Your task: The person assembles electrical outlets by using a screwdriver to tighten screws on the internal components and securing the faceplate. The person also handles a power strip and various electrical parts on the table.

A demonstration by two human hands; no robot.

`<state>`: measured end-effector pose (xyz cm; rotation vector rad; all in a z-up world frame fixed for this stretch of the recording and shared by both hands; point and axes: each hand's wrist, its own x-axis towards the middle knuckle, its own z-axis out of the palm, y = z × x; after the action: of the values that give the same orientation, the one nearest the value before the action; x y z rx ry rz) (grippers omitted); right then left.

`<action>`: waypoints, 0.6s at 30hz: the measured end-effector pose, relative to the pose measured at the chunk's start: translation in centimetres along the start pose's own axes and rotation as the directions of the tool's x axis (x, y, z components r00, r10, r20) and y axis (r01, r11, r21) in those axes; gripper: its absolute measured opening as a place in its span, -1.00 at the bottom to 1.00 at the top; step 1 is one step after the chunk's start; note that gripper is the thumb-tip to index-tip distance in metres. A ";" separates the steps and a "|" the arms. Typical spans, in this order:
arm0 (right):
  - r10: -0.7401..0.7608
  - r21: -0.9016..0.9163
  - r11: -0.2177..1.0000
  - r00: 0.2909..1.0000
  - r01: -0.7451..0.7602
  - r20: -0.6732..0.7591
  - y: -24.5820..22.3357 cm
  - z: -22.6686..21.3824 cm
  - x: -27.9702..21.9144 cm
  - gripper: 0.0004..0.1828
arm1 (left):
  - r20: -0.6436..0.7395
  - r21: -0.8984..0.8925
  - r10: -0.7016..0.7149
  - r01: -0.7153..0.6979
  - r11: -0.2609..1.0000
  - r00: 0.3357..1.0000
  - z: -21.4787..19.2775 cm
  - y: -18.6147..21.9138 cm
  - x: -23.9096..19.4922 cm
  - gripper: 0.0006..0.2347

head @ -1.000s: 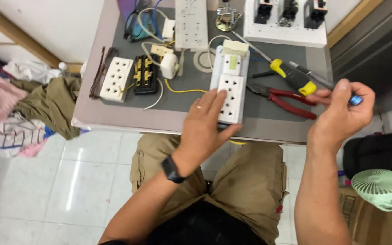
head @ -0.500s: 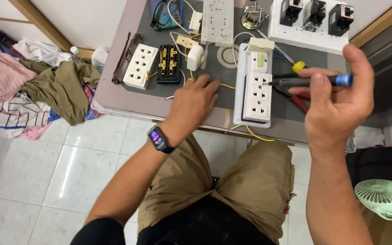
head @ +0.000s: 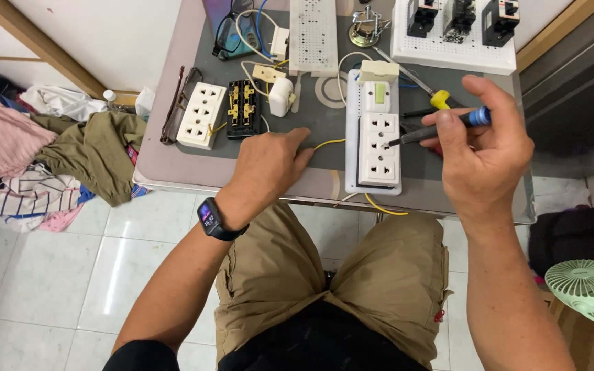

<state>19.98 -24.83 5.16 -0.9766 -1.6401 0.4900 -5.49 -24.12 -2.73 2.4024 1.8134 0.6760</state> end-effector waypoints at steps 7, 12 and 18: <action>-0.062 -0.021 0.998 0.998 0.062 0.010 0.1 0.3 0.3 -0.71 | 0.246 0.221 -0.013 -0.043 0.974 0.969 0.7 0.9 0.1 -0.84; -0.092 -0.067 0.993 0.993 0.097 0.071 -0.2 0.0 0.6 -0.73 | 0.213 -0.125 0.073 -0.047 0.991 0.974 -1.2 3.6 -0.6 -0.70; -0.130 -0.232 0.961 0.985 0.153 0.112 -0.3 0.7 1.0 -0.73 | -0.030 -0.352 0.198 -0.196 0.915 0.980 1.5 5.7 0.4 -0.31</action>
<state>19.22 -24.03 5.78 -1.0150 -1.8725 0.2475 0.31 -25.17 -2.21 2.3495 1.3161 0.9212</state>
